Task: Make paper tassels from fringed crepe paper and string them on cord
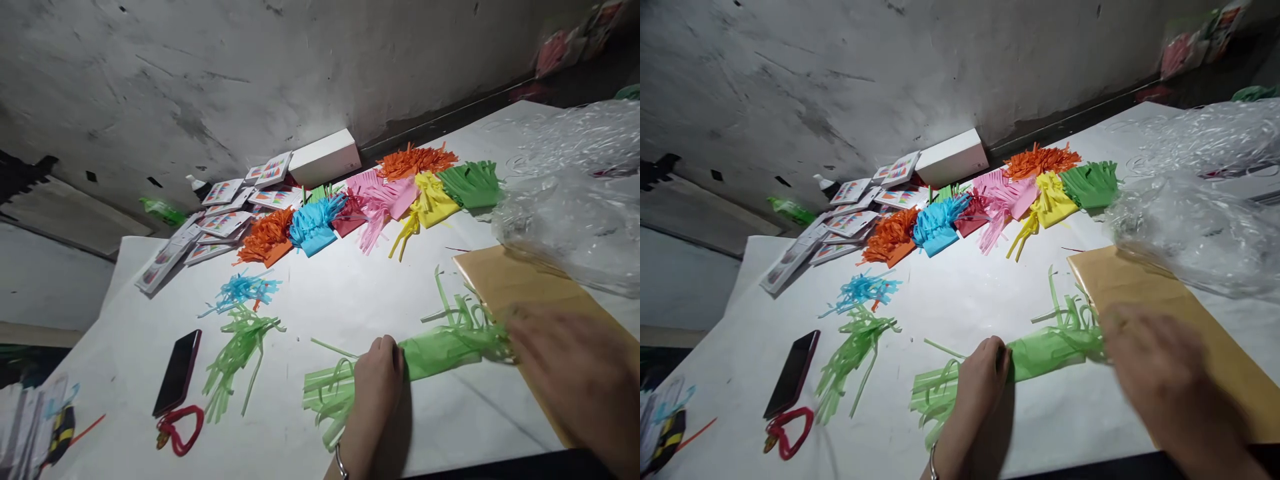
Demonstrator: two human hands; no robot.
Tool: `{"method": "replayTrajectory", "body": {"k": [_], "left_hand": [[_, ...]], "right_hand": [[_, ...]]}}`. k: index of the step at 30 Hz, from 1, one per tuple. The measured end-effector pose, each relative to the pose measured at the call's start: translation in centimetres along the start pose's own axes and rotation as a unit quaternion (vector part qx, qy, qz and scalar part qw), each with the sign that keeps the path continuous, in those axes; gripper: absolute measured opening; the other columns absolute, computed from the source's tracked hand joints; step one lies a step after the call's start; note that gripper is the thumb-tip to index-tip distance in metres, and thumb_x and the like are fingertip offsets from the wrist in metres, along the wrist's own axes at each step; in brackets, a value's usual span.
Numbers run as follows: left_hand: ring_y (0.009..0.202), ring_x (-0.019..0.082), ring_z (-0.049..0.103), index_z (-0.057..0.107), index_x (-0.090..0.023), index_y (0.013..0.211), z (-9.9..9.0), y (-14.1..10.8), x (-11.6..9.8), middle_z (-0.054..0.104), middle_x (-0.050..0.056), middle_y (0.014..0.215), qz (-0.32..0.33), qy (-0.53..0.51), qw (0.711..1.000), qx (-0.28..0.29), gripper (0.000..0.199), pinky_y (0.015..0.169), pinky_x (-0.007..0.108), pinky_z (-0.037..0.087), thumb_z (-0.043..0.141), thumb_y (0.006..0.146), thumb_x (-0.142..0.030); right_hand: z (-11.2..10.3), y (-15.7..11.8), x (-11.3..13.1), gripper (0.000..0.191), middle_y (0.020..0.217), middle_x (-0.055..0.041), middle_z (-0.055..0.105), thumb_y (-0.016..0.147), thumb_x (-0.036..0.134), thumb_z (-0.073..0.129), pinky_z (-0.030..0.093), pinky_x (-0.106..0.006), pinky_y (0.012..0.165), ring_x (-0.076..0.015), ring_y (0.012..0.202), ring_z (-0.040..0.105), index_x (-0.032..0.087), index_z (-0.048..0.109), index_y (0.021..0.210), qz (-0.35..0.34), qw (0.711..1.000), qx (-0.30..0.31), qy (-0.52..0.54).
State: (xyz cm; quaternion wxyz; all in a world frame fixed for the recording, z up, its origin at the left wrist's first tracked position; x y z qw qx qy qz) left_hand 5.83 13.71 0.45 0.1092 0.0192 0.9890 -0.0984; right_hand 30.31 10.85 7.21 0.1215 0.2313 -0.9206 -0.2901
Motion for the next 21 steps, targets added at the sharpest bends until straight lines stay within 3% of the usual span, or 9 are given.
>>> {"method": "replayTrajectory", "body": {"k": [2, 3, 6, 9, 12, 15, 17, 21], "left_hand": [[0.07, 0.022, 0.069, 0.063, -0.021, 0.089, -0.1, 0.0, -0.1, 0.073, 0.005, 0.085, 0.003, -0.001, 1.0, -0.007, 0.014, 0.057, 0.031, 0.032, 0.056, 0.099, -0.015], [0.069, 0.021, 0.068, 0.064, -0.02, 0.089, -0.1, -0.2, -0.1, 0.073, 0.005, 0.084, 0.005, -0.001, 1.0, -0.01, 0.014, 0.058, 0.031, 0.034, 0.056, 0.099, -0.014], [0.077, 0.022, 0.069, 0.065, -0.021, 0.094, -0.5, -1.3, 0.1, 0.073, 0.005, 0.089, 0.014, -0.01, 0.999, -0.046, 0.012, 0.065, 0.032, 0.043, 0.057, 0.097, -0.013], [0.108, 0.029, 0.065, 0.065, -0.023, 0.113, -2.0, -3.5, -0.6, 0.071, 0.01, 0.117, 0.101, -0.034, 0.977, -0.182, 0.024, 0.093, 0.043, 0.048, 0.065, 0.091, -0.013], [0.125, 0.032, 0.057, 0.064, -0.026, 0.119, -2.1, -5.7, -1.3, 0.068, 0.01, 0.13, 0.206, -0.039, 0.942, -0.264, 0.035, 0.111, 0.053, 0.036, 0.064, 0.088, -0.01], [0.116, 0.026, 0.062, 0.065, -0.025, 0.104, -1.6, -6.1, -1.1, 0.074, 0.005, 0.115, 0.235, -0.057, 0.932, -0.27, 0.028, 0.11, 0.048, 0.035, 0.057, 0.091, -0.002], [0.11, 0.023, 0.063, 0.063, -0.024, 0.096, -1.4, -5.8, -1.1, 0.075, 0.002, 0.106, 0.237, -0.078, 0.939, -0.238, 0.026, 0.11, 0.045, 0.035, 0.054, 0.092, 0.0], [0.104, 0.022, 0.064, 0.061, -0.022, 0.096, -1.2, -5.8, -1.6, 0.074, 0.003, 0.104, 0.251, -0.107, 0.943, -0.193, 0.018, 0.111, 0.046, 0.033, 0.057, 0.09, -0.005]], "right_hand": [[1.3, 0.0, 6.1, 0.034, 0.121, -0.0168, 0.071, 0.097, 0.006, 0.046, 0.045, -0.043, 0.106, -0.0273, 0.118, 0.062, 0.01, 0.067, 0.124, -0.119, 0.988, 0.011, 0.101], [2.3, 0.1, 8.4, 0.04, 0.122, -0.0127, 0.072, 0.095, 0.002, 0.041, 0.048, -0.042, 0.103, -0.0249, 0.117, 0.063, 0.013, 0.068, 0.123, -0.143, 0.982, 0.022, 0.123], [4.8, 0.6, 11.8, 0.039, 0.102, -0.0118, 0.076, 0.09, -0.004, 0.039, 0.054, -0.041, 0.089, -0.0247, 0.097, 0.068, 0.011, 0.072, 0.106, -0.142, 0.98, 0.014, 0.142], [6.0, 0.9, 11.6, 0.034, 0.093, -0.0117, 0.074, 0.092, -0.004, 0.04, 0.054, -0.043, 0.084, -0.0255, 0.087, 0.067, 0.01, 0.071, 0.097, -0.139, 0.978, 0.022, 0.153], [5.6, 1.1, 10.3, 0.033, 0.089, -0.0095, 0.072, 0.097, -0.001, 0.039, 0.053, -0.04, 0.081, -0.0227, 0.083, 0.065, 0.012, 0.068, 0.094, -0.126, 0.975, 0.027, 0.18], [5.3, 1.2, 9.9, 0.029, 0.093, -0.0073, 0.071, 0.1, 0.006, 0.04, 0.052, -0.038, 0.085, -0.0205, 0.084, 0.064, 0.015, 0.067, 0.098, -0.113, 0.97, 0.052, 0.207], [5.3, 1.0, 9.9, 0.028, 0.1, -0.0078, 0.071, 0.102, 0.01, 0.04, 0.05, -0.041, 0.091, -0.022, 0.091, 0.064, 0.015, 0.067, 0.106, -0.112, 0.971, 0.06, 0.2], [5.2, -0.2, 10.0, 0.035, 0.102, -0.0096, 0.073, 0.1, 0.002, 0.035, 0.043, -0.043, 0.099, -0.0246, 0.098, 0.064, 0.012, 0.068, 0.106, -0.126, 0.977, 0.02, 0.173]]}}
Point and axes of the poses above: each hand's wrist, its own y-axis towards the middle knuckle, its own z-axis out of the palm, x = y × z, the point moved 8 cm from there along y, towards the middle knuckle
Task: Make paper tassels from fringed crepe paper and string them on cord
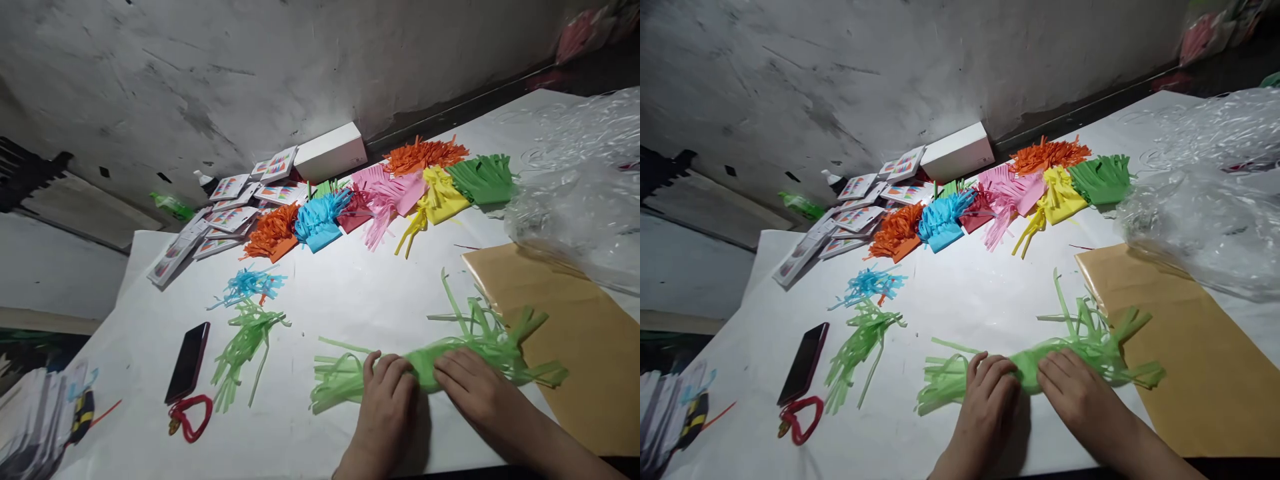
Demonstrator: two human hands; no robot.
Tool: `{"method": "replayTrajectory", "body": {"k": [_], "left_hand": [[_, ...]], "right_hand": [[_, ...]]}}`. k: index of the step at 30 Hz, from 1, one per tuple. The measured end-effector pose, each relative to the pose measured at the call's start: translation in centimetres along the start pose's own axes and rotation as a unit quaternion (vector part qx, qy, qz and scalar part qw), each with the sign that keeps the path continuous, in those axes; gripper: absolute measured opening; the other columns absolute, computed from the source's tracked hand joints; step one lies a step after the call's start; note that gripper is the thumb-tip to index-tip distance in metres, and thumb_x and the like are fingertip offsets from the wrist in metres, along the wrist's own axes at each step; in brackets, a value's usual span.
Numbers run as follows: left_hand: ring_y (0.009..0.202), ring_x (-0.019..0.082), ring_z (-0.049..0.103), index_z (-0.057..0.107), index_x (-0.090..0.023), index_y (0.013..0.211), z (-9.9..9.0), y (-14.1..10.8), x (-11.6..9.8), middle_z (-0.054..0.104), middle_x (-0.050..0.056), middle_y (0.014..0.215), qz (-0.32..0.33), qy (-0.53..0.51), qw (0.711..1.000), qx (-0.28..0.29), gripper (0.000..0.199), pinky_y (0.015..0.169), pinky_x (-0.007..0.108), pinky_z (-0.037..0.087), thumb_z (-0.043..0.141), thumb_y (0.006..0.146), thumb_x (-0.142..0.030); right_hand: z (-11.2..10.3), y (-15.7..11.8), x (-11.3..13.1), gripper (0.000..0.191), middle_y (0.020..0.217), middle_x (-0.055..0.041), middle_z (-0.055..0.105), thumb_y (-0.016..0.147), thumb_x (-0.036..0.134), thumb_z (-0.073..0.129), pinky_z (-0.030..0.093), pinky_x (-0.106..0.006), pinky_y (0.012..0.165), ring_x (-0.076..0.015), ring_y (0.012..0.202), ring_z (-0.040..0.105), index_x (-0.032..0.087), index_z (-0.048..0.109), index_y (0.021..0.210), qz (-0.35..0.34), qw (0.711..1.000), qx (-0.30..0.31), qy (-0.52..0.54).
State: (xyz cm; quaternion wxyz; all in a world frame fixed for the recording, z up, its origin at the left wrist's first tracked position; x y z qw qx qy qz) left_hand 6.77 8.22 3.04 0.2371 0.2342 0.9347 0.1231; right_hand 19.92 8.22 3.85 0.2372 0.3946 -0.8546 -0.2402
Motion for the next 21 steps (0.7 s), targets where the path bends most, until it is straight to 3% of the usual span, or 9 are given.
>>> {"method": "replayTrajectory", "body": {"k": [7, 11, 16, 21], "left_hand": [[0.091, 0.019, 0.065, 0.062, -0.025, 0.087, 1.0, -1.4, 0.0, 0.074, -0.002, 0.09, 0.02, 0.016, 0.999, -0.037, 0.02, 0.107, 0.044, 0.034, 0.065, 0.087, -0.005], [0.095, 0.021, 0.063, 0.063, -0.024, 0.085, -0.1, -1.8, 0.7, 0.072, 0.001, 0.095, -0.059, 0.002, 0.997, -0.047, 0.017, 0.104, 0.046, 0.037, 0.058, 0.093, -0.01], [0.088, 0.023, 0.06, 0.061, -0.021, 0.076, -0.8, -1.6, 1.6, 0.067, 0.004, 0.09, -0.177, 0.033, 0.983, -0.043, 0.021, 0.093, 0.047, 0.039, 0.054, 0.094, -0.011], [0.09, 0.026, 0.06, 0.061, -0.021, 0.074, 0.0, -1.1, 2.2, 0.066, 0.004, 0.091, -0.193, 0.103, 0.976, -0.02, 0.017, 0.091, 0.048, 0.039, 0.063, 0.086, -0.01]], "right_hand": [[-0.1, -1.3, -0.7, 0.042, 0.106, -0.0093, 0.071, 0.102, 0.001, 0.027, 0.036, -0.043, 0.106, -0.0237, 0.106, 0.06, 0.014, 0.067, 0.103, 0.024, 0.999, 0.004, 0.023], [0.1, -0.7, -2.4, 0.035, 0.093, -0.004, 0.066, 0.107, 0.01, 0.033, 0.036, -0.045, 0.099, -0.0229, 0.094, 0.059, 0.019, 0.062, 0.09, 0.075, 0.995, 0.052, 0.028], [1.3, 0.9, -3.8, 0.039, 0.07, -0.0016, 0.057, 0.108, 0.018, 0.035, 0.032, -0.041, 0.077, -0.0244, 0.071, 0.051, 0.022, 0.055, 0.074, 0.108, 0.989, 0.089, -0.036], [1.4, 1.6, -4.4, 0.035, 0.069, -0.0034, 0.057, 0.105, 0.019, 0.04, 0.031, -0.041, 0.073, -0.0254, 0.07, 0.052, 0.021, 0.055, 0.074, 0.145, 0.981, 0.1, -0.08]]}}
Point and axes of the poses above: each hand's wrist, its own y-axis towards the middle knuckle, its own z-axis out of the palm, x = y × z, the point moved 8 cm from there along y, towards the middle knuckle
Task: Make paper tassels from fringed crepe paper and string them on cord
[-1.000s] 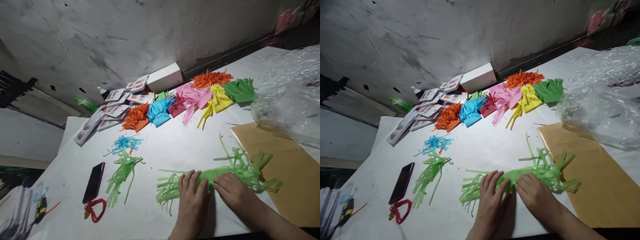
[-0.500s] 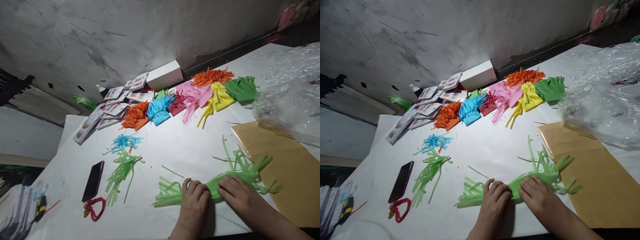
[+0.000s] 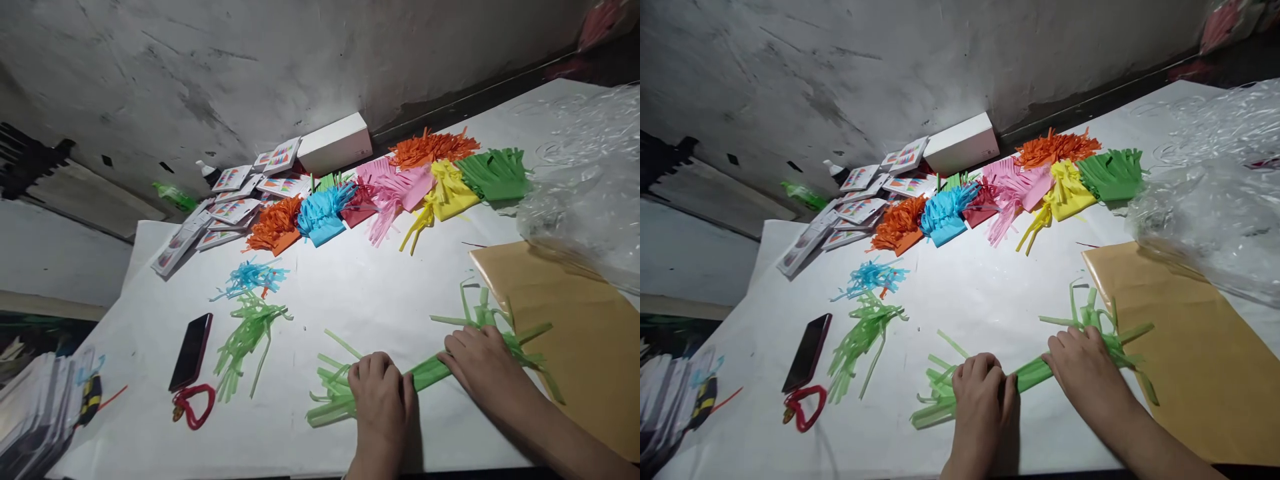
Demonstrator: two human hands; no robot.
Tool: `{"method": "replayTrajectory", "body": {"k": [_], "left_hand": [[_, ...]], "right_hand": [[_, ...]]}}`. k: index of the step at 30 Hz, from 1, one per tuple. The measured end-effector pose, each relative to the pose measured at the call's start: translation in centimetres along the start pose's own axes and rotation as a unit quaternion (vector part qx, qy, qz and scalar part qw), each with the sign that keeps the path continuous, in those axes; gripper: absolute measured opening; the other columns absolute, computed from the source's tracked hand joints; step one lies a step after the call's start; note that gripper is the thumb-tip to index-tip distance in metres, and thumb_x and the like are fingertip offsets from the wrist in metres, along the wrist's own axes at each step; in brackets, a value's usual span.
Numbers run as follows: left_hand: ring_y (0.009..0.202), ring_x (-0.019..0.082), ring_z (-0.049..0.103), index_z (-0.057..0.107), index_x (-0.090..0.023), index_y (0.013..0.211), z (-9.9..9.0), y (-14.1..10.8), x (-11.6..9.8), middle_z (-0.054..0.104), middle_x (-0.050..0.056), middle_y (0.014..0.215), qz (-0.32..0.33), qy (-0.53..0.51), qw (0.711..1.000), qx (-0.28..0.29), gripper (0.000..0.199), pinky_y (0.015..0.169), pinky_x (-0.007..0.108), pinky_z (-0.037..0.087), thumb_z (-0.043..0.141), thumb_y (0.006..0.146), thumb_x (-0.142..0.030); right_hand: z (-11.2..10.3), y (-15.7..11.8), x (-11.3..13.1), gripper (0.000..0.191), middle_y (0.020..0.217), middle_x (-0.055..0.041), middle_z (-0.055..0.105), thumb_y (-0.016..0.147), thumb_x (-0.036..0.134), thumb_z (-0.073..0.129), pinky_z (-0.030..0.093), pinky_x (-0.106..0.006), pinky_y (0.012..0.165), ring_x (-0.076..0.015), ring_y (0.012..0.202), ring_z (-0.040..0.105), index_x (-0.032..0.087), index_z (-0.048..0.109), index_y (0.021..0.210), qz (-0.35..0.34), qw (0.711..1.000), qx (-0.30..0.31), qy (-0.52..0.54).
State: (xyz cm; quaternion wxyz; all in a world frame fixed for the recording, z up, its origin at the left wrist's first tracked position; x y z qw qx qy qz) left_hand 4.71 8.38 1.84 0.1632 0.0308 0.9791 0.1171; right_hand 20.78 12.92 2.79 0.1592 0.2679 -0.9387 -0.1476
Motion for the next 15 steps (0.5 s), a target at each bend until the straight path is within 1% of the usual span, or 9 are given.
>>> {"method": "replayTrajectory", "body": {"k": [2, 4, 5, 7, 8, 10, 12, 14, 15], "left_hand": [[0.09, 0.025, 0.06, 0.062, -0.021, 0.075, 0.3, 0.1, 0.0, 0.066, 0.004, 0.092, 0.009, 0.006, 1.0, 0.02, 0.015, 0.09, 0.047, 0.04, 0.066, 0.086, -0.011], [0.089, 0.025, 0.06, 0.061, -0.021, 0.075, 0.1, 0.2, 0.1, 0.066, 0.003, 0.09, 0.008, 0.003, 1.0, 0.024, 0.016, 0.09, 0.046, 0.041, 0.068, 0.085, -0.011], [0.089, 0.025, 0.06, 0.061, -0.021, 0.077, -0.1, 0.2, 0.1, 0.066, 0.003, 0.09, 0.003, -0.004, 1.0, 0.021, 0.015, 0.091, 0.047, 0.041, 0.069, 0.084, -0.01], [0.092, 0.026, 0.06, 0.062, -0.022, 0.085, -0.6, 0.3, 0.2, 0.066, 0.003, 0.094, -0.001, -0.022, 1.0, 0.005, 0.014, 0.096, 0.049, 0.04, 0.071, 0.083, -0.012], [0.095, 0.026, 0.061, 0.064, -0.022, 0.091, -0.8, 0.3, 0.1, 0.067, 0.004, 0.098, 0.006, -0.034, 0.999, -0.005, 0.015, 0.101, 0.051, 0.038, 0.073, 0.083, -0.014], [0.101, 0.027, 0.061, 0.065, -0.025, 0.096, -0.9, 0.2, -0.6, 0.068, 0.004, 0.103, 0.049, -0.054, 0.997, -0.024, 0.019, 0.111, 0.055, 0.03, 0.076, 0.083, -0.019], [0.1, 0.024, 0.061, 0.065, -0.026, 0.09, -0.8, -0.2, -1.3, 0.069, 0.001, 0.098, 0.105, -0.069, 0.991, -0.046, 0.014, 0.116, 0.055, 0.023, 0.074, 0.085, -0.017], [0.094, 0.02, 0.061, 0.064, -0.026, 0.084, -0.5, -0.5, -1.7, 0.069, -0.002, 0.09, 0.139, -0.086, 0.984, -0.065, 0.017, 0.116, 0.052, 0.024, 0.067, 0.089, -0.01], [0.091, 0.018, 0.061, 0.064, -0.025, 0.082, -0.4, -0.6, -1.6, 0.069, -0.003, 0.087, 0.145, -0.097, 0.982, -0.075, 0.019, 0.115, 0.049, 0.025, 0.064, 0.089, -0.007]], "right_hand": [[-0.7, -0.2, 0.3, 0.029, 0.084, -0.0071, 0.064, 0.105, 0.015, 0.04, 0.035, -0.046, 0.085, -0.0277, 0.085, 0.057, 0.019, 0.061, 0.085, -0.003, 1.0, -0.016, 0.006], [-1.2, -0.5, 1.5, 0.027, 0.1, -0.0089, 0.067, 0.103, 0.008, 0.039, 0.033, -0.049, 0.099, -0.0279, 0.099, 0.058, 0.017, 0.064, 0.099, -0.056, 0.996, -0.03, 0.058], [-1.4, -0.7, 2.2, 0.029, 0.101, -0.0082, 0.066, 0.102, 0.005, 0.038, 0.033, -0.048, 0.102, -0.0261, 0.1, 0.057, 0.016, 0.065, 0.102, -0.093, 0.991, -0.029, 0.091], [-1.3, -1.1, 3.4, 0.03, 0.09, -0.0054, 0.063, 0.1, 0.001, 0.038, 0.036, -0.041, 0.097, -0.0222, 0.088, 0.055, 0.015, 0.065, 0.098, -0.149, 0.979, -0.017, 0.138], [-1.2, -1.3, 3.5, 0.03, 0.084, -0.0041, 0.061, 0.099, 0.0, 0.039, 0.038, -0.039, 0.093, -0.021, 0.081, 0.053, 0.015, 0.064, 0.093, -0.155, 0.977, -0.01, 0.143], [-0.8, -1.3, 3.5, 0.029, 0.078, -0.0026, 0.056, 0.099, 0.001, 0.041, 0.039, -0.037, 0.087, -0.0198, 0.075, 0.049, 0.016, 0.062, 0.085, -0.143, 0.979, -0.001, 0.145], [-0.4, -1.3, 3.4, 0.026, 0.08, -0.0024, 0.056, 0.099, 0.005, 0.044, 0.038, -0.038, 0.086, -0.0202, 0.076, 0.049, 0.017, 0.06, 0.083, -0.124, 0.981, 0.008, 0.146], [-0.1, -1.4, 3.6, 0.023, 0.083, -0.0025, 0.057, 0.1, 0.008, 0.044, 0.037, -0.039, 0.085, -0.0211, 0.077, 0.049, 0.018, 0.06, 0.088, -0.119, 0.983, 0.009, 0.141], [0.1, -1.5, 3.8, 0.024, 0.083, -0.0025, 0.058, 0.1, 0.007, 0.042, 0.036, -0.04, 0.086, -0.0216, 0.078, 0.049, 0.019, 0.061, 0.09, -0.123, 0.983, 0.006, 0.136]]}}
Point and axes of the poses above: each hand's wrist, its own y-axis towards the middle knuckle, its own z-axis out of the palm, x = y × z, the point moved 8 cm from there along y, towards the middle knuckle
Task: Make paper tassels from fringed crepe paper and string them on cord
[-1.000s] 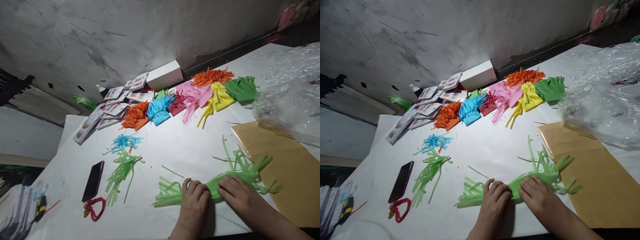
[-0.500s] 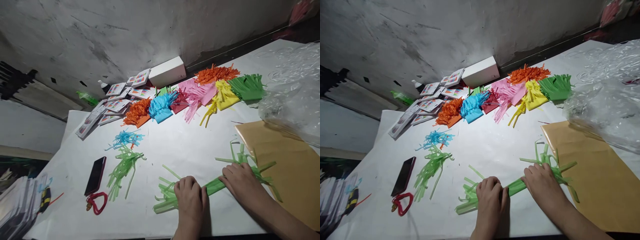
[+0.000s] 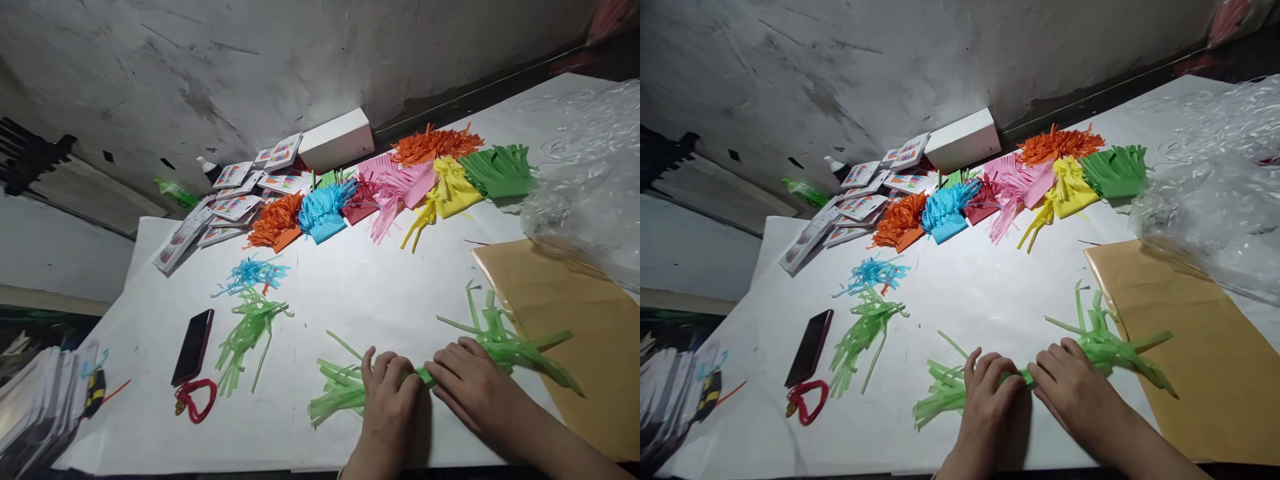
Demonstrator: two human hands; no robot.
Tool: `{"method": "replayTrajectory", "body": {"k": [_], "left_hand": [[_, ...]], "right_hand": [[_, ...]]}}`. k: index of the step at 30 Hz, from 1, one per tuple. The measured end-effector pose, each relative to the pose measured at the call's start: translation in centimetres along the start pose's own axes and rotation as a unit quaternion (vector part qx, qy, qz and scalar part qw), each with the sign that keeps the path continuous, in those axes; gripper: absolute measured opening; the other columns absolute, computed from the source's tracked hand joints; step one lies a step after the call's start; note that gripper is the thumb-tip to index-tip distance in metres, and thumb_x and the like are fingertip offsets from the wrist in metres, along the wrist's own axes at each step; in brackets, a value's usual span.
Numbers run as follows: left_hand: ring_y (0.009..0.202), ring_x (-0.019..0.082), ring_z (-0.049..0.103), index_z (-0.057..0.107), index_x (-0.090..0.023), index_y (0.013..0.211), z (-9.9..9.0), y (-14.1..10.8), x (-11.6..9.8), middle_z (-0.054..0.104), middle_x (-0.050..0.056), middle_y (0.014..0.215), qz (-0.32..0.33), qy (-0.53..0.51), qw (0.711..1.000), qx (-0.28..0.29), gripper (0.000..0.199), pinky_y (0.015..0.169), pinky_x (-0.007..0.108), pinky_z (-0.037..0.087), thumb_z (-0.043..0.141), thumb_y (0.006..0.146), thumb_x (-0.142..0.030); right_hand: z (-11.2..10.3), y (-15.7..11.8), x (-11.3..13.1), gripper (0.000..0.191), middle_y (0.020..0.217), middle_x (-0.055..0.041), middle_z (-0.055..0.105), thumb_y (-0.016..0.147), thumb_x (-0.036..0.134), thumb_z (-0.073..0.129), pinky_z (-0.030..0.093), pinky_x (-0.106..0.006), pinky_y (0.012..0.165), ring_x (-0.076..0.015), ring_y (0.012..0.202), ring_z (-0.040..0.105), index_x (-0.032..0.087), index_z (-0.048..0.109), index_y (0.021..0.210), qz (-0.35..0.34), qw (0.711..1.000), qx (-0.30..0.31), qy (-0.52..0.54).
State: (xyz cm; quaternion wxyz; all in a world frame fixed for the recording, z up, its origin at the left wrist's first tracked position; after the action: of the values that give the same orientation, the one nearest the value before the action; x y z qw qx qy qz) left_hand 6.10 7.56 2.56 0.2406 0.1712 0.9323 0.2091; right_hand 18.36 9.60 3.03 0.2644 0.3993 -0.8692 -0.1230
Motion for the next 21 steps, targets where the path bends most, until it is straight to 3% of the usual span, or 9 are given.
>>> {"method": "replayTrajectory", "body": {"k": [3, 6, 9, 12, 17, 21], "left_hand": [[0.085, 0.018, 0.059, 0.062, -0.023, 0.078, 0.1, -0.2, 0.5, 0.068, -0.003, 0.082, -0.012, -0.035, 0.999, -0.018, 0.018, 0.107, 0.046, 0.031, 0.066, 0.087, -0.009], [0.081, 0.019, 0.057, 0.061, -0.022, 0.076, 0.0, -0.2, 1.0, 0.067, -0.002, 0.081, -0.04, -0.06, 0.997, 0.003, 0.016, 0.099, 0.045, 0.034, 0.071, 0.084, -0.012], [0.082, 0.02, 0.056, 0.061, -0.022, 0.08, -0.2, -0.2, 1.0, 0.066, 0.001, 0.085, -0.072, -0.059, 0.995, 0.034, 0.016, 0.091, 0.044, 0.035, 0.059, 0.091, -0.01], [0.085, 0.022, 0.056, 0.058, -0.02, 0.08, -0.2, -0.1, 1.1, 0.063, 0.004, 0.088, -0.112, -0.011, 0.992, 0.064, 0.02, 0.089, 0.045, 0.035, 0.05, 0.093, -0.007], [0.087, 0.025, 0.055, 0.057, -0.02, 0.077, 0.6, 0.1, 1.4, 0.061, 0.003, 0.09, -0.135, 0.065, 0.983, 0.103, 0.015, 0.09, 0.047, 0.035, 0.061, 0.085, -0.008], [0.086, 0.024, 0.056, 0.059, -0.021, 0.08, 1.0, 0.2, 1.7, 0.062, 0.002, 0.089, -0.142, 0.079, 0.98, 0.117, 0.015, 0.089, 0.045, 0.036, 0.065, 0.082, -0.008]], "right_hand": [[0.4, -0.5, 0.3, 0.032, 0.078, -0.0019, 0.055, 0.097, 0.002, 0.036, 0.035, -0.042, 0.091, -0.0214, 0.075, 0.047, 0.02, 0.058, 0.083, -0.014, 1.0, -0.007, -0.016], [0.0, -1.4, -0.8, 0.034, 0.081, -0.0029, 0.057, 0.098, 0.001, 0.034, 0.034, -0.044, 0.097, -0.022, 0.08, 0.05, 0.019, 0.059, 0.085, 0.014, 0.999, -0.014, -0.029], [-0.9, -2.1, -2.4, 0.033, 0.091, -0.0044, 0.062, 0.103, 0.007, 0.033, 0.032, -0.047, 0.1, -0.0238, 0.091, 0.055, 0.02, 0.061, 0.092, 0.055, 0.997, -0.028, -0.052], [-1.1, -1.9, -3.4, 0.036, 0.087, -0.0046, 0.062, 0.107, 0.015, 0.031, 0.033, -0.049, 0.095, -0.026, 0.089, 0.057, 0.021, 0.059, 0.085, 0.089, 0.991, -0.024, -0.092], [-1.3, -0.9, -3.8, 0.033, 0.08, -0.006, 0.057, 0.106, 0.022, 0.036, 0.035, -0.048, 0.083, -0.0275, 0.079, 0.053, 0.02, 0.057, 0.079, 0.13, 0.985, -0.016, -0.109], [-1.4, -0.4, -2.1, 0.029, 0.094, -0.0049, 0.062, 0.105, 0.013, 0.036, 0.032, -0.049, 0.1, -0.0245, 0.093, 0.056, 0.02, 0.061, 0.092, 0.076, 0.995, -0.033, -0.057]]}}
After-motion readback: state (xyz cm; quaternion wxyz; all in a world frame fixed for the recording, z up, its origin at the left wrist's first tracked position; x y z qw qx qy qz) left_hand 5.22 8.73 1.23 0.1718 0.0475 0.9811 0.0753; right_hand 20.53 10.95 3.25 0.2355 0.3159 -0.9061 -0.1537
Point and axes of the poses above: each hand's wrist, its own y-axis towards the middle knuckle, its own z-axis out of the palm, x = y × z, the point moved 8 cm from there along y, towards the middle knuckle
